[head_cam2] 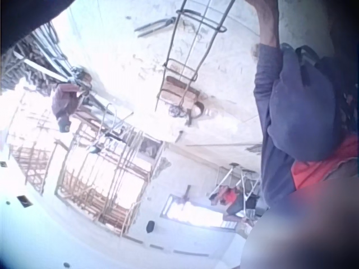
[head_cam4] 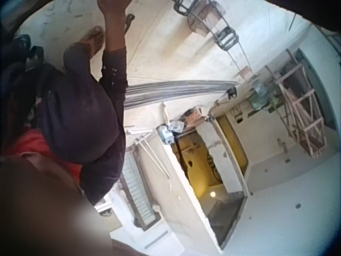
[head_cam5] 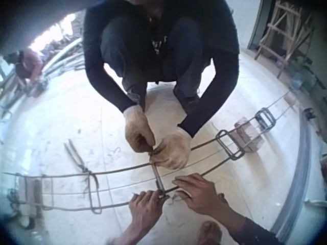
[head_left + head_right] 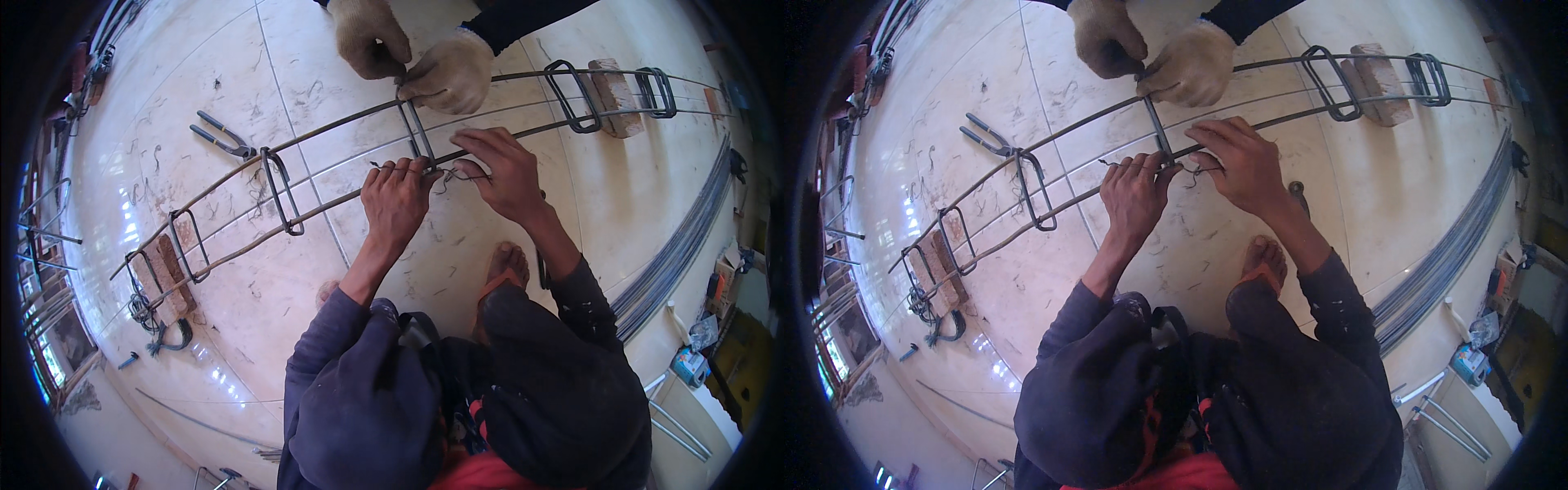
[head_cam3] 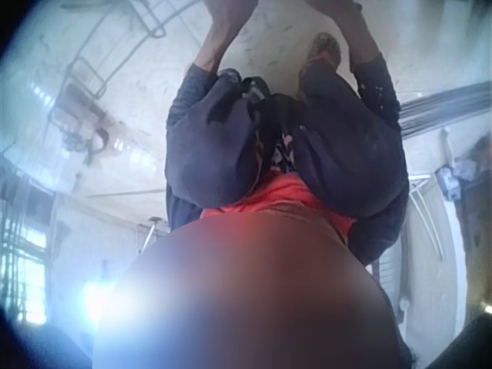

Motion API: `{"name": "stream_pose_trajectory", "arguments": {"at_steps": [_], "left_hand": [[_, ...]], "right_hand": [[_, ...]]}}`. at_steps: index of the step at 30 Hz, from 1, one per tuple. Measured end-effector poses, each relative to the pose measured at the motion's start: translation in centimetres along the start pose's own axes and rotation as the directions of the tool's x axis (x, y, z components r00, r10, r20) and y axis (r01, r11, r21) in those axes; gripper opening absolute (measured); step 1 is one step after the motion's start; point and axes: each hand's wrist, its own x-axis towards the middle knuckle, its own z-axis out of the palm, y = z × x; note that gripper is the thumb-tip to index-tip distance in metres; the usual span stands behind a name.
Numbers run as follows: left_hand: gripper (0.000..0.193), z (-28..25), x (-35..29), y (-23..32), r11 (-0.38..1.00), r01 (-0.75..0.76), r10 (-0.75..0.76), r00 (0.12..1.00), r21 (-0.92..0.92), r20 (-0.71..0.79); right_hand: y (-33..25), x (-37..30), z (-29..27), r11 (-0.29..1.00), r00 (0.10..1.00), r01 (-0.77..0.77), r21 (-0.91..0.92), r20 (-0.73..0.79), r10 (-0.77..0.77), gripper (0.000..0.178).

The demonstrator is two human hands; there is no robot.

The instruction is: The person sits on the floor and assembles a metal ladder-like frame by wrapping and twisting wire ties around the joints using pliers. A coworker assists by holding the frame and tightening additional ties.

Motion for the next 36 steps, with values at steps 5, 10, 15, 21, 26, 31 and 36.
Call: {"name": "stream_pose_trajectory", "arguments": {"at_steps": [5,10,15,21,26,31,36], "left_hand": [[0.020,-0.2,0.1,-0.2,0.998,0.021,-0.019,0.999,-0.059,0.039],[0.020,-0.2,-0.1,-0.3,0.996,0.025,-0.023,0.999,-0.082,0.033],[0.022,-0.1,-0.4,-0.3,0.992,0.040,-0.036,0.999,-0.120,0.029],[0.024,-0.2,0.1,-0.1,0.996,0.006,-0.003,1.000,-0.092,0.028],[0.022,-0.4,-0.2,-0.2,0.995,-0.002,0.003,1.000,-0.096,0.010],[0.021,-0.1,-0.1,-0.2,0.992,0.001,0.000,1.000,-0.127,0.003],[0.019,-0.2,-0.3,-0.3,0.993,0.028,-0.027,0.999,-0.111,0.017]], "right_hand": [[-0.3,-1.0,0.8,0.998,0.998,-0.062,-0.018,0.023,0.063,0.029],[-3.2,-3.0,-2.5,0.747,0.706,-0.659,0.089,0.414,0.574,0.031],[-4.4,-7.4,-5.6,0.473,0.540,-0.828,0.301,0.651,0.533,0.029],[-4.4,-10.9,-6.2,0.488,0.547,-0.817,0.306,0.679,0.490,0.033],[-4.0,-11.3,-3.8,0.572,0.556,-0.788,0.227,0.661,0.504,0.036],[-4.3,-9.5,-2.9,0.468,0.391,-0.878,0.102,0.718,0.576,0.037],[-4.5,-9.3,-1.7,0.674,0.557,-0.735,0.074,0.634,0.536,0.036]]}}
